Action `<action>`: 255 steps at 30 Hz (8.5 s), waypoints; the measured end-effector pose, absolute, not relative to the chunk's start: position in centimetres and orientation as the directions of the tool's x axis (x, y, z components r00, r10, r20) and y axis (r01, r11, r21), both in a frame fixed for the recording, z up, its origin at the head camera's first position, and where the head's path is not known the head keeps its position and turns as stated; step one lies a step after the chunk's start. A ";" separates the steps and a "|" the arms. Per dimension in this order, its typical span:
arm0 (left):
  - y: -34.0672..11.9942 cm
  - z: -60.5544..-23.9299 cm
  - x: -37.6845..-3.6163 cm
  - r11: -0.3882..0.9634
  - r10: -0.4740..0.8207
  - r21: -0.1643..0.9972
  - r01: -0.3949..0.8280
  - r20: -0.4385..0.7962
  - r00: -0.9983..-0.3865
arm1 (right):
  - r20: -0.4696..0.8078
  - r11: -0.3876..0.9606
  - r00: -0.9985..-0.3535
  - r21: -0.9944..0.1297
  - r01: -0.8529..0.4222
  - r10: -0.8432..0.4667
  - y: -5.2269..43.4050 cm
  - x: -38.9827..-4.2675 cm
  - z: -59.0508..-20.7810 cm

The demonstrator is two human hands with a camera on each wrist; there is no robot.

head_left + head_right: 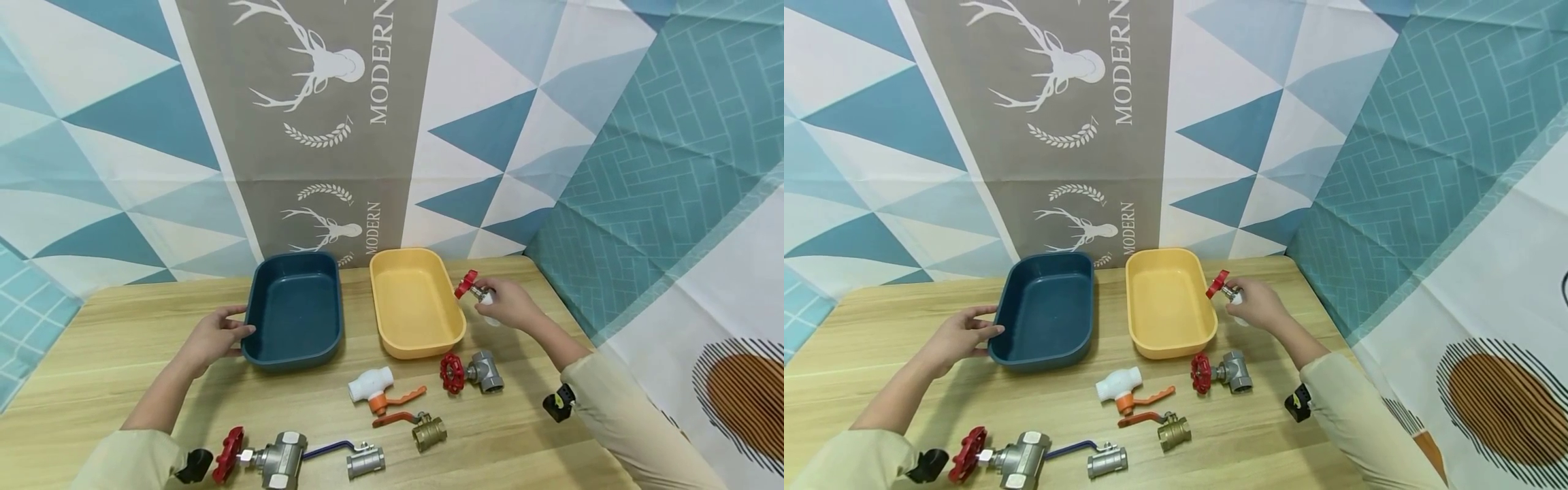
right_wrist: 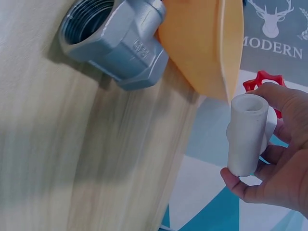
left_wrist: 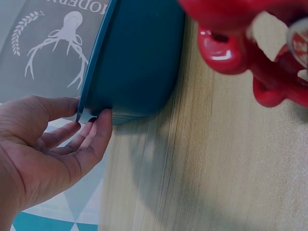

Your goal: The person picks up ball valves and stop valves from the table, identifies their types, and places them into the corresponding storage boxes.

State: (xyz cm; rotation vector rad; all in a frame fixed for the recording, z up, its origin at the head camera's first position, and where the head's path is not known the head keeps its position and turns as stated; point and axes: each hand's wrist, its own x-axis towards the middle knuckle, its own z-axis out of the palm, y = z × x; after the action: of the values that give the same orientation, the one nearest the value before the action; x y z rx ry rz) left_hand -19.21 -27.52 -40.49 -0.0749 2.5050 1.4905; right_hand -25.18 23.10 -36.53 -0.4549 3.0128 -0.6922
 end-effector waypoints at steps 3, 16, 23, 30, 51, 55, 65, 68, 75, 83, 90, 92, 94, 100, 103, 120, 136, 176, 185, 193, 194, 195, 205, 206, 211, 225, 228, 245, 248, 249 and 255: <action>-27.6 -40.4 -19.2 0.477 0.076 0.866 -0.152 -0.213 -0.974 | 0.050 0.852 -0.955 -0.441 -0.282 -0.291 22.7 -25.4 -36.4; -27.5 -40.6 -19.0 0.465 0.080 0.872 -0.151 -0.211 -0.974 | 0.051 0.830 -0.943 -0.461 -0.315 -0.329 21.1 -25.7 -36.1; -27.6 -40.5 -19.0 0.462 0.078 0.873 -0.155 -0.214 -0.974 | 0.031 0.829 -0.942 -0.465 -0.310 -0.335 20.0 -25.9 -35.8; -27.6 -40.4 -19.0 0.467 0.070 0.868 -0.167 -0.225 -0.972 | 0.042 0.818 -0.926 -0.455 -0.351 -0.374 19.1 -26.2 -35.0; -27.4 -40.2 -18.7 0.464 0.074 0.871 -0.162 -0.220 -0.973 | 0.031 0.800 -0.895 -0.436 -0.412 -0.444 16.0 -26.9 -34.1; -27.3 -40.2 -18.8 0.462 0.076 0.872 -0.163 -0.222 -0.972 | 0.037 0.792 -0.886 -0.432 -0.431 -0.462 15.5 -27.0 -34.2; -27.4 -40.2 -18.9 0.457 0.072 0.872 -0.172 -0.229 -0.971 | 0.061 0.777 -0.869 -0.419 -0.469 -0.491 14.4 -27.2 -34.1; -27.4 -40.3 -18.9 0.455 0.071 0.874 -0.173 -0.230 -0.971 | 0.068 0.771 -0.860 -0.413 -0.486 -0.506 14.1 -27.3 -33.9; -27.4 -40.2 -18.8 0.454 0.069 0.874 -0.171 -0.226 -0.972 | 0.060 0.761 -0.849 -0.414 -0.500 -0.525 13.0 -27.6 -33.7; -27.5 -40.4 -19.0 0.454 0.069 0.874 -0.172 -0.227 -0.971 | 0.062 0.734 -0.828 -0.428 -0.527 -0.558 11.8 -27.8 -33.8; -27.5 -40.4 -19.0 0.446 0.066 0.878 -0.174 -0.226 -0.972 | 0.087 0.710 -0.800 -0.412 -0.572 -0.594 11.0 -28.0 -33.9; -27.4 -40.3 -19.0 0.444 0.076 0.880 -0.168 -0.224 -0.972 | 0.097 0.705 -0.794 -0.406 -0.582 -0.600 10.9 -28.1 -33.9; -27.4 -40.2 -19.0 0.445 0.075 0.880 -0.169 -0.224 -0.972 | 0.106 0.699 -0.788 -0.401 -0.592 -0.607 10.8 -28.2 -33.9; -27.4 -40.1 -18.9 0.447 0.071 0.877 -0.175 -0.229 -0.971 | 0.106 0.692 -0.770 -0.376 -0.617 -0.629 10.2 -28.4 -33.9; -27.6 -40.2 -18.9 0.446 0.072 0.878 -0.172 -0.227 -0.971 | 0.097 0.693 -0.767 -0.368 -0.619 -0.634 9.8 -28.4 -33.8; -27.4 -40.1 -18.8 0.440 0.059 0.880 -0.180 -0.228 -0.972 | 0.079 0.666 -0.734 -0.363 -0.652 -0.675 7.9 -29.0 -33.6; -27.3 -40.1 -19.1 0.450 0.037 0.872 -0.190 -0.230 -0.972 | 0.102 0.643 -0.706 -0.339 -0.687 -0.701 6.3 -29.4 -33.9; -27.4 -40.4 -19.1 0.424 0.029 0.885 -0.190 -0.223 -0.974 | 0.075 0.637 -0.683 -0.296 -0.711 -0.727 2.5 -30.0 -34.1; -27.4 -40.3 -19.0 0.418 0.024 0.887 -0.194 -0.224 -0.974 | 0.072 0.613 -0.660 -0.308 -0.728 -0.748 1.6 -30.4 -34.5; -27.5 -40.4 -19.0 0.418 0.029 0.889 -0.187 -0.219 -0.975 | 0.067 0.607 -0.649 -0.294 -0.738 -0.757 0.7 -30.6 -34.2; -27.5 -40.4 -19.0 0.417 0.028 0.889 -0.188 -0.219 -0.975 | 0.061 0.610 -0.652 -0.294 -0.735 -0.756 0.6 -30.6 -34.2; -27.5 -40.4 -19.0 0.414 0.026 0.890 -0.190 -0.220 -0.975 | 0.057 0.611 -0.652 -0.295 -0.734 -0.756 0.5 -30.6 -34.1; -27.7 -40.5 -19.1 0.412 0.020 0.890 -0.194 -0.222 -0.975 | 0.025 0.619 -0.661 -0.326 -0.714 -0.750 -1.1 -31.0 -34.2; -27.8 -40.6 -19.1 0.411 0.019 0.890 -0.195 -0.223 -0.975 | 0.020 0.622 -0.662 -0.324 -0.713 -0.749 -1.3 -31.0 -34.2; -27.8 -40.5 -19.2 0.405 0.017 0.893 -0.198 -0.223 -0.975 | -0.002 0.638 -0.671 -0.314 -0.704 -0.741 -2.1 -31.0 -34.4; -27.6 -40.2 -19.1 0.397 0.015 0.897 -0.194 -0.218 -0.976 | -0.012 0.635 -0.664 -0.306 -0.710 -0.748 -3.8 -31.3 -34.8; -27.6 -40.3 -19.1 0.392 0.012 0.899 -0.197 -0.219 -0.976 | -0.022 0.634 -0.661 -0.306 -0.710 -0.750 -4.1 -31.3 -35.0; -27.6 -40.4 -19.0 0.395 -0.009 0.894 -0.211 -0.225 -0.974 | -0.060 0.646 -0.662 -0.298 -0.703 -0.747 -5.4 -32.0 -36.4; -27.6 -40.3 -18.9 0.393 -0.010 0.895 -0.212 -0.226 -0.974 | -0.059 0.642 -0.658 -0.297 -0.707 -0.751 -5.6 -32.0 -36.6; -27.6 -40.3 -18.9 0.393 -0.010 0.895 -0.211 -0.225 -0.974 | -0.058 0.641 -0.656 -0.295 -0.709 -0.752 -5.7 -32.0 -36.7; -27.6 -40.3 -19.0 0.389 -0.009 0.897 -0.211 -0.225 -0.974 | -0.051 0.639 -0.654 -0.284 -0.715 -0.755 -6.1 -32.1 -36.9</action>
State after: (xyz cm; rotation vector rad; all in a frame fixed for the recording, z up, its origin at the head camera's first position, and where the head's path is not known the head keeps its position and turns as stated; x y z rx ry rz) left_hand -19.00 -27.63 -40.33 -0.1972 2.4602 1.6298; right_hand -32.15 -6.06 -36.89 -1.2167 2.6919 -0.3591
